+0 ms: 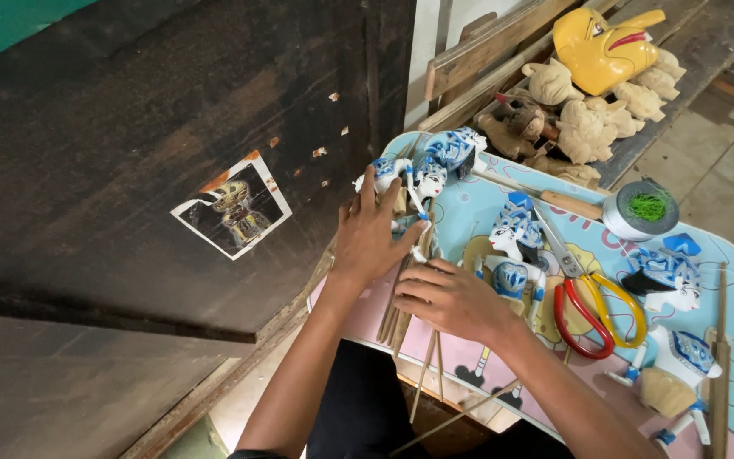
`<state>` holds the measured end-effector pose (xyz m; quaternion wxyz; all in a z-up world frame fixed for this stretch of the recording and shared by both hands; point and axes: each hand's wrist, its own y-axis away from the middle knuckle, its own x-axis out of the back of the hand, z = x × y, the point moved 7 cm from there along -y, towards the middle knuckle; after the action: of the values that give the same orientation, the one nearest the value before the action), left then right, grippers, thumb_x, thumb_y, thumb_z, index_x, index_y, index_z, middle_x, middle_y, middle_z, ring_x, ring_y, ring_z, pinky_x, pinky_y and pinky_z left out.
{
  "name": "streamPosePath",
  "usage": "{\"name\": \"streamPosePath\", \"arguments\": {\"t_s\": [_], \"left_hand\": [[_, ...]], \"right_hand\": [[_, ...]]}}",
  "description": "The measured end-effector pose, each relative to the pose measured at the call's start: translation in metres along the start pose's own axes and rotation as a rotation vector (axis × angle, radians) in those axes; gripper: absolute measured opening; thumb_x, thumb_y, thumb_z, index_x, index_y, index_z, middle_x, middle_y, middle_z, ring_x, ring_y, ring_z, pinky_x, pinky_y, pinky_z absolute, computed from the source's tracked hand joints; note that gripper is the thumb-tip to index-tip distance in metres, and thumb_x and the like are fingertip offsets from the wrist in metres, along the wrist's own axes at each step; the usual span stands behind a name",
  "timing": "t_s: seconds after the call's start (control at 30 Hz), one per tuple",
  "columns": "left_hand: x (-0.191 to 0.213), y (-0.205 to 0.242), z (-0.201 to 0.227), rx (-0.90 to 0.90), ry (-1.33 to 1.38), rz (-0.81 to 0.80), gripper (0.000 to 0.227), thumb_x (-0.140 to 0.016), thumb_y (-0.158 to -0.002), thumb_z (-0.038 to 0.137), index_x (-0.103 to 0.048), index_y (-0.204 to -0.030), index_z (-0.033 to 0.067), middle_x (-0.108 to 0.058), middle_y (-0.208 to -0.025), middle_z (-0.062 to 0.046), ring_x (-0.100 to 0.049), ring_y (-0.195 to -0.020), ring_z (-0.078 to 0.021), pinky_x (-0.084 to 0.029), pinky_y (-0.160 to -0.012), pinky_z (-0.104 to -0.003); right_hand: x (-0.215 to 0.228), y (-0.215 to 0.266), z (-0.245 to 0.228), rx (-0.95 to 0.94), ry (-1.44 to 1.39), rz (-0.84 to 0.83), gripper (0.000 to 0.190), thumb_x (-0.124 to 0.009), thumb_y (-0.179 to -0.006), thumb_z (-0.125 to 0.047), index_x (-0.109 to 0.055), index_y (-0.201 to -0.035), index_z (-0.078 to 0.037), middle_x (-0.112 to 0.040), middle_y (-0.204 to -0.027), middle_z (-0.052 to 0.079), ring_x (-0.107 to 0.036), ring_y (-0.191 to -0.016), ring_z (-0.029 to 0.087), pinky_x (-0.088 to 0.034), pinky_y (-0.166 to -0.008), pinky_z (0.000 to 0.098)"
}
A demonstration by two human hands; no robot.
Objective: Assembling small toy figures by tying strings, cutting them with scissors, and applying tape.
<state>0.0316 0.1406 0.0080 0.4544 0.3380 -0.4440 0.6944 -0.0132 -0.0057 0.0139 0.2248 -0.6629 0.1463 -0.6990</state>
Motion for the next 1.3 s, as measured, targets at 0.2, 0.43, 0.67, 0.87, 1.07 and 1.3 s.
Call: {"name": "streamPosePath", "arguments": {"t_s": [0.2,0.43,0.67,0.87,1.07,1.3], "left_hand": [[0.010,0.001,0.009,-0.015,0.006,0.006,0.096,-0.055,-0.084,0.078,-0.050,-0.149,0.0063,-0.031,-0.157,-0.033,-0.057,-0.125,-0.0503,-0.040,-0.105,-0.061],[0.008,0.002,0.011,-0.005,-0.027,-0.009,0.094,-0.056,-0.085,0.076,-0.049,-0.150,0.0076,-0.032,-0.157,-0.033,-0.056,-0.127,-0.0485,-0.040,-0.107,-0.059],[0.016,0.002,0.016,0.024,-0.017,-0.045,0.093,-0.050,-0.089,0.077,-0.048,-0.151,0.0077,-0.028,-0.159,-0.032,-0.054,-0.130,-0.0473,-0.039,-0.109,-0.059],[0.010,0.000,0.012,0.061,-0.013,-0.146,0.089,-0.055,-0.089,0.068,-0.042,-0.155,0.0096,-0.021,-0.162,-0.031,-0.048,-0.135,-0.0494,-0.036,-0.111,-0.062],[0.006,0.001,0.009,0.078,-0.010,-0.205,0.097,-0.062,-0.085,0.065,-0.031,-0.160,0.0115,-0.011,-0.165,-0.029,-0.040,-0.141,-0.0497,-0.033,-0.112,-0.065],[0.001,-0.004,0.007,-0.020,-0.059,-0.106,0.097,-0.045,-0.090,0.078,-0.029,-0.160,0.0113,-0.016,-0.166,-0.026,-0.033,-0.141,-0.0542,-0.032,-0.106,-0.067]], "right_hand": [[-0.011,0.011,-0.002,0.003,-0.017,0.017,0.010,-0.073,-0.089,-0.008,-0.071,-0.096,-0.015,-0.066,-0.100,0.000,-0.062,-0.109,0.022,-0.050,-0.083,0.0371],[0.009,0.005,-0.013,0.107,-0.041,0.219,0.007,-0.069,-0.095,-0.014,-0.073,-0.090,-0.013,-0.070,-0.093,0.001,-0.070,-0.098,0.021,-0.055,-0.083,0.0366],[0.039,0.004,-0.022,0.191,-0.072,0.421,0.027,-0.053,-0.103,-0.026,-0.075,-0.095,-0.014,-0.072,-0.096,0.004,-0.074,-0.093,0.022,-0.058,-0.081,0.0384],[0.059,0.024,-0.011,0.070,-0.244,0.644,0.017,-0.062,-0.092,-0.020,-0.077,-0.095,-0.013,-0.079,-0.095,0.008,-0.078,-0.091,0.026,-0.062,-0.075,0.0402],[0.108,0.029,0.036,-0.080,-0.229,0.909,0.012,-0.069,-0.088,-0.013,-0.073,-0.081,-0.003,-0.074,-0.083,0.012,-0.073,-0.075,0.031,-0.062,-0.073,0.0427],[0.193,0.020,0.068,-0.683,0.074,0.981,0.024,-0.051,-0.114,-0.010,-0.059,-0.109,0.012,-0.071,-0.091,0.021,-0.065,-0.073,0.021,-0.052,-0.080,0.0352]]}}
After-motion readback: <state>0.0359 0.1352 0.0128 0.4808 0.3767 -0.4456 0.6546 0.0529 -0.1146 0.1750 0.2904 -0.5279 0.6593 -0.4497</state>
